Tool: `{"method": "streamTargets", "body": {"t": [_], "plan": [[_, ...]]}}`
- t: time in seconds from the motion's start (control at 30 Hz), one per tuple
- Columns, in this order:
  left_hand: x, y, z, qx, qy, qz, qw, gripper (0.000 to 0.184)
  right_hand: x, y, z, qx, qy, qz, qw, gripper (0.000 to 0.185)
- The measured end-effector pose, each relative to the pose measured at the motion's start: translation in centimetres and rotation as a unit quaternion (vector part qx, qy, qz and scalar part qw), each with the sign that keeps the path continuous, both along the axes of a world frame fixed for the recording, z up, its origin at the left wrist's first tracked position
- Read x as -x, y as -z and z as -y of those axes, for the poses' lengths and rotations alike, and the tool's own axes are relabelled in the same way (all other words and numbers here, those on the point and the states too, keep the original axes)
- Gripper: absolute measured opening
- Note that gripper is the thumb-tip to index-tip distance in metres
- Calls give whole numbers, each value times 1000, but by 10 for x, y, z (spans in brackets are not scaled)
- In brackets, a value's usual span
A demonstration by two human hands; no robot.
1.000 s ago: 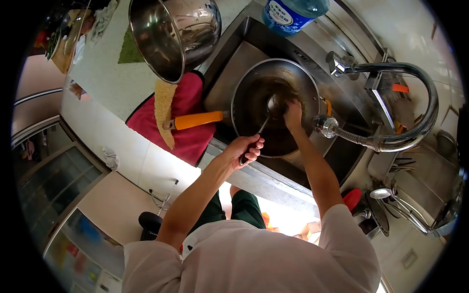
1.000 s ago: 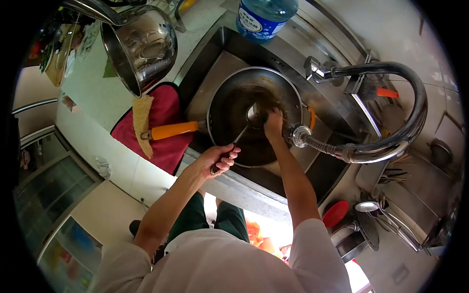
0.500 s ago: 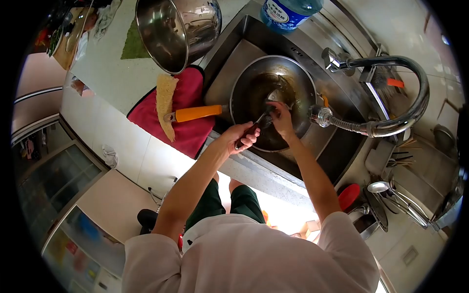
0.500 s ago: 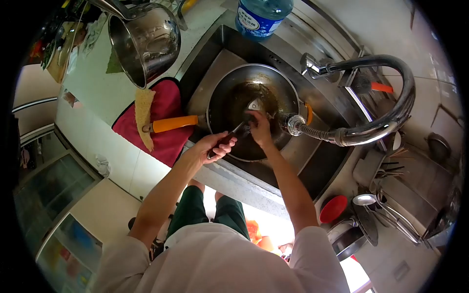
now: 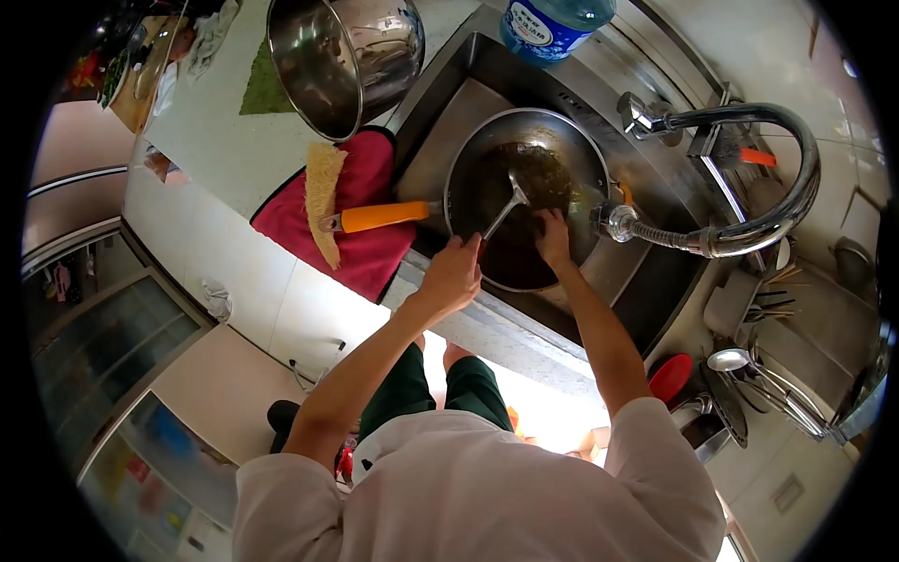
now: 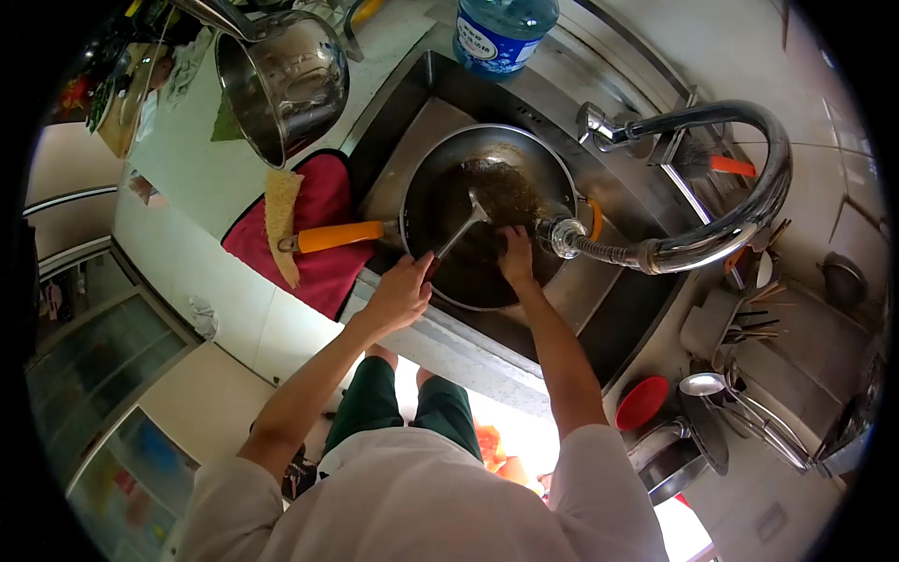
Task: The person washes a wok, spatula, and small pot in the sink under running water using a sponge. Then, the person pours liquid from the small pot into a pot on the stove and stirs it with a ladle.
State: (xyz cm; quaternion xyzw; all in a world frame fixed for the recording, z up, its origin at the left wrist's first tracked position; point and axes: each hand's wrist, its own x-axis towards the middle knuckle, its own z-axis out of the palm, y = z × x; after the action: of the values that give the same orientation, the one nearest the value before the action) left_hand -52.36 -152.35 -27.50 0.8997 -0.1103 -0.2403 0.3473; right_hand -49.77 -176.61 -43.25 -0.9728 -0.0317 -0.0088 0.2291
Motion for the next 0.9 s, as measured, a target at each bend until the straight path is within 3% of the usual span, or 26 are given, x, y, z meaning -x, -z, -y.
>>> {"method": "streamTargets", "body": {"t": [0.07,0.17,0.27,0.37,0.47,0.57,0.67,0.77,0.8,0.9], "plan": [[-2,2,-1,-7,-3,-11,1000,45,7,-4,4,-207,35,-81,974,22],[-2,5,1,-17,9,-21,1000,45,17,-104,-42,-272,105,-52,955,24],[-1,13,-2,-28,25,-4,999,43,13,-132,-81,-269,88,36,958,23],[-2,6,-5,-64,40,-9,997,42,-21,-86,-88,-121,6,117,986,24],[-10,5,-5,-86,82,-25,993,40,-53,-23,-63,-49,-58,128,989,25],[-9,4,-5,-111,126,-25,985,37,-53,59,-21,-84,86,14,993,31],[-20,-1,-14,-136,133,-2,982,34,-43,46,12,-239,191,-172,936,35],[-24,2,-24,-140,150,27,978,34,-33,18,-1,-409,159,-216,872,39],[-26,3,-26,-141,159,38,976,34,-38,3,-13,-426,96,-173,883,42],[-22,4,-31,-146,149,54,976,34,-52,-1,-18,-236,24,-139,961,43]]}}
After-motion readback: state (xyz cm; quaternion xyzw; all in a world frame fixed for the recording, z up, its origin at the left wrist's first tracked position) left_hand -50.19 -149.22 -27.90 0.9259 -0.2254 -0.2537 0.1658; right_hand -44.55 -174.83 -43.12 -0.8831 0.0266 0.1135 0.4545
